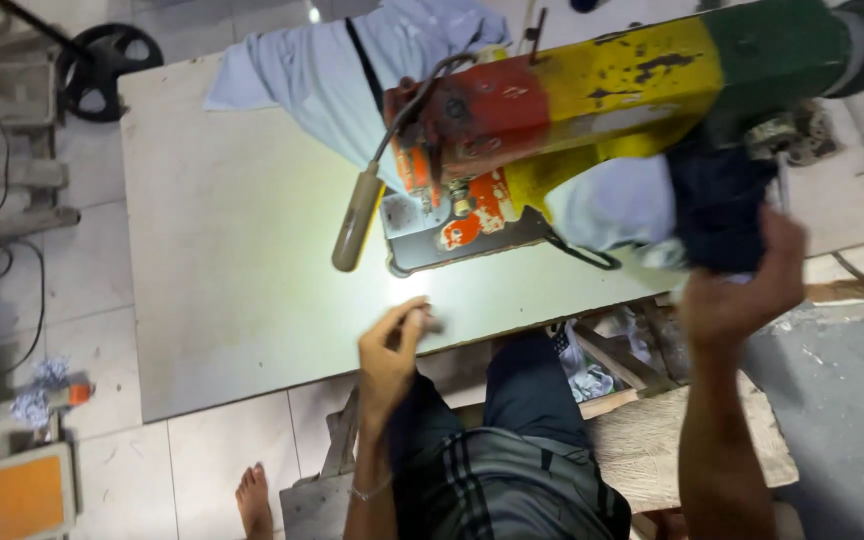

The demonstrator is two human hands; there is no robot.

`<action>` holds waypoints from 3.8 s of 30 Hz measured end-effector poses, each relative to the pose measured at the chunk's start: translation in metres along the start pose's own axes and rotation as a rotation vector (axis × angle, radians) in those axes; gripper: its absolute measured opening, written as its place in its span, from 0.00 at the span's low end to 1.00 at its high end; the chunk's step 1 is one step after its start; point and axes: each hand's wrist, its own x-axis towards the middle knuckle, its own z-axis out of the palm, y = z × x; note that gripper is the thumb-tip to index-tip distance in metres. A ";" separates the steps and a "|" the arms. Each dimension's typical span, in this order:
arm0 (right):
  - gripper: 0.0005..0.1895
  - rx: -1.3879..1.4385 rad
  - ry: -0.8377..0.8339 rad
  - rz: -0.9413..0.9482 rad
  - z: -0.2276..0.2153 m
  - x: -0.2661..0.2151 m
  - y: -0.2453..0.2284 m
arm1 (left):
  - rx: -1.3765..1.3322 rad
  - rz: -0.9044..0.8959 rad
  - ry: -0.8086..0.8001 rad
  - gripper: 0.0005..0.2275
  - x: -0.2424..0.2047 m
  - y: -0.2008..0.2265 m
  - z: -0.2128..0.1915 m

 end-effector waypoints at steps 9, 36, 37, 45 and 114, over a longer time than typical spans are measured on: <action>0.11 0.497 -0.312 -0.429 0.028 -0.051 -0.133 | -0.686 -0.157 -0.317 0.26 -0.003 -0.068 -0.003; 0.04 -0.140 -0.397 -0.147 0.084 -0.098 -0.049 | 0.673 0.426 0.208 0.10 0.035 0.039 -0.152; 0.03 0.200 -0.572 0.219 0.087 -0.103 -0.085 | 0.818 0.549 0.306 0.10 0.031 0.048 -0.153; 0.34 1.565 -1.428 1.712 0.125 -0.108 -0.260 | 1.176 0.526 0.452 0.10 -0.052 0.100 -0.147; 0.40 0.275 -0.945 -0.372 0.129 -0.085 -0.083 | 0.807 0.623 -0.398 0.42 0.061 -0.032 -0.002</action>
